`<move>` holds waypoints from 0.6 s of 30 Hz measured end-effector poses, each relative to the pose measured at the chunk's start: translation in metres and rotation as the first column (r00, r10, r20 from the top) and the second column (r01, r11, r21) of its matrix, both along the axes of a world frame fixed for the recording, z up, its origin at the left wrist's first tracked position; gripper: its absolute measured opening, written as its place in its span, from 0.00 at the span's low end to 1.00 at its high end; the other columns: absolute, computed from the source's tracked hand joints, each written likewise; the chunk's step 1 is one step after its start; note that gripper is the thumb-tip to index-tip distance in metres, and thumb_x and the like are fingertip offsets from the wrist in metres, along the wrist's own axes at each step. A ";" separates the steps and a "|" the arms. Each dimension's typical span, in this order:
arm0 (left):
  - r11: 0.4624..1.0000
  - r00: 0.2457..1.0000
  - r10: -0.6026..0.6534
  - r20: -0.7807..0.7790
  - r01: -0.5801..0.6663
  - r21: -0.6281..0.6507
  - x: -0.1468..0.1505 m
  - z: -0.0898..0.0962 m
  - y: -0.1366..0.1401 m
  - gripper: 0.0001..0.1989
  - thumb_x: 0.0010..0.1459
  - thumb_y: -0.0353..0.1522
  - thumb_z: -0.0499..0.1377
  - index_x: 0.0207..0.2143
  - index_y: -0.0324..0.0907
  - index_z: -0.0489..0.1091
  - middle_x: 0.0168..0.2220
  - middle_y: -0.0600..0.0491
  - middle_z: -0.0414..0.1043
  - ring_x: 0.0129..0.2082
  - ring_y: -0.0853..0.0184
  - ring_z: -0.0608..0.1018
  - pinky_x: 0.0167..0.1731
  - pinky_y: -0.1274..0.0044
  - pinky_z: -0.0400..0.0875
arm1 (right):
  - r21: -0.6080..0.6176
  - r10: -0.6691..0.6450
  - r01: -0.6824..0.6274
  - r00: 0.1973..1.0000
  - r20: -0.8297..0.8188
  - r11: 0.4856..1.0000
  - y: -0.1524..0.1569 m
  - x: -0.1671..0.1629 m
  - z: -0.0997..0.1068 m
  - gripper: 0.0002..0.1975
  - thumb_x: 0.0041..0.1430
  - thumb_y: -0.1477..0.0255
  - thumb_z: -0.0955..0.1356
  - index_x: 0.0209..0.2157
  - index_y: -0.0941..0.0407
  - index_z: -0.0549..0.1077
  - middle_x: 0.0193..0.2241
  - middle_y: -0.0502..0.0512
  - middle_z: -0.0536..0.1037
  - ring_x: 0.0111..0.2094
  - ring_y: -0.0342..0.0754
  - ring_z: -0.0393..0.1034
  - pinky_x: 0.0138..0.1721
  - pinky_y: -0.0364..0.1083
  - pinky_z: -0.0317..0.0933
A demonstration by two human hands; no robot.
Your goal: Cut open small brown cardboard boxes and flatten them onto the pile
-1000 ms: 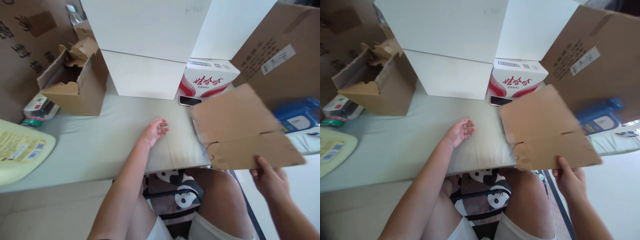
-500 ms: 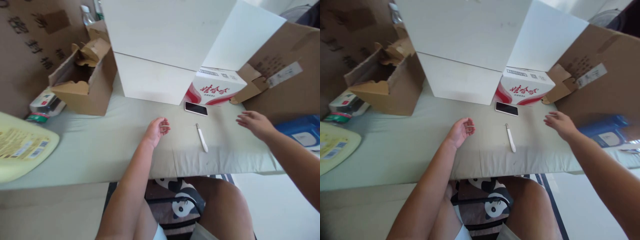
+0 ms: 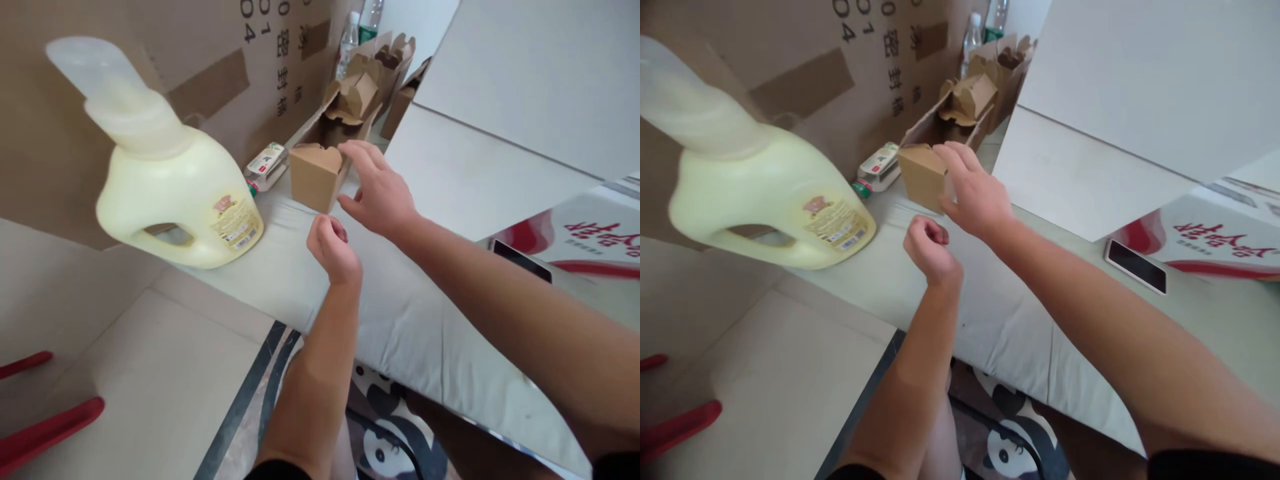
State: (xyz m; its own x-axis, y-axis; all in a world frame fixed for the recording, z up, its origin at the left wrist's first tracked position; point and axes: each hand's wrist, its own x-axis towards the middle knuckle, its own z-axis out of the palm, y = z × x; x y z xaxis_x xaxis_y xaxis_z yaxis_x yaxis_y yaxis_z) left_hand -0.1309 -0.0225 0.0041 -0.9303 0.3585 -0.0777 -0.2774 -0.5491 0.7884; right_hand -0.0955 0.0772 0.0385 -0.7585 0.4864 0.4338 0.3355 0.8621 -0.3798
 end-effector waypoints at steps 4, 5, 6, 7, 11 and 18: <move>1.000 0.999 0.000 0.048 -0.001 0.008 -0.012 -0.003 0.000 0.17 0.57 0.26 0.48 0.15 0.43 0.54 0.16 0.58 0.47 0.18 0.73 0.57 0.21 0.78 0.50 | -0.053 -0.055 0.056 0.998 0.006 0.997 0.041 -0.048 -0.017 0.28 0.58 0.60 0.72 0.56 0.58 0.65 0.54 0.63 0.73 0.57 0.69 0.71 0.52 0.66 0.69; 1.000 0.999 0.000 0.051 -0.001 0.002 -0.013 -0.004 0.000 0.17 0.57 0.26 0.47 0.15 0.43 0.54 0.16 0.58 0.47 0.18 0.73 0.57 0.21 0.78 0.50 | -0.088 -0.066 0.066 0.998 0.000 0.994 0.051 -0.052 -0.021 0.28 0.56 0.60 0.74 0.52 0.59 0.67 0.50 0.62 0.75 0.55 0.67 0.73 0.52 0.65 0.69; 1.000 0.999 0.000 0.049 0.000 -0.006 -0.013 -0.005 0.000 0.18 0.58 0.26 0.47 0.15 0.43 0.54 0.16 0.58 0.48 0.18 0.73 0.57 0.21 0.78 0.50 | -0.126 -0.076 0.074 0.997 -0.012 0.989 0.059 -0.055 -0.023 0.27 0.54 0.60 0.75 0.49 0.59 0.67 0.46 0.61 0.76 0.52 0.65 0.75 0.51 0.64 0.70; 1.000 0.999 0.003 0.036 -0.002 -0.016 -0.014 -0.005 -0.001 0.18 0.58 0.27 0.47 0.15 0.43 0.54 0.16 0.58 0.48 0.18 0.73 0.57 0.22 0.78 0.50 | -0.161 -0.093 0.087 0.995 -0.029 0.983 0.064 -0.055 -0.024 0.25 0.52 0.61 0.76 0.46 0.59 0.68 0.43 0.58 0.76 0.49 0.62 0.76 0.50 0.63 0.71; 0.989 0.982 0.137 -0.129 -0.143 -0.034 -0.020 -0.003 -0.009 0.18 0.61 0.27 0.46 0.17 0.43 0.54 0.18 0.57 0.50 0.22 0.70 0.60 0.26 0.76 0.54 | -0.262 -0.245 0.235 0.969 -0.007 0.936 0.050 -0.028 -0.007 0.12 0.54 0.68 0.74 0.33 0.58 0.70 0.30 0.50 0.73 0.40 0.54 0.77 0.46 0.59 0.72; 0.963 0.935 0.256 -0.245 -0.269 -0.024 -0.051 -0.001 -0.025 0.07 0.61 0.32 0.51 0.30 0.45 0.66 0.33 0.54 0.66 0.39 0.66 0.70 0.44 0.76 0.63 | -0.235 -0.228 0.210 0.972 -0.052 0.949 -0.062 0.120 0.028 0.09 0.62 0.63 0.71 0.30 0.53 0.75 0.34 0.53 0.78 0.29 0.48 0.75 0.32 0.50 0.70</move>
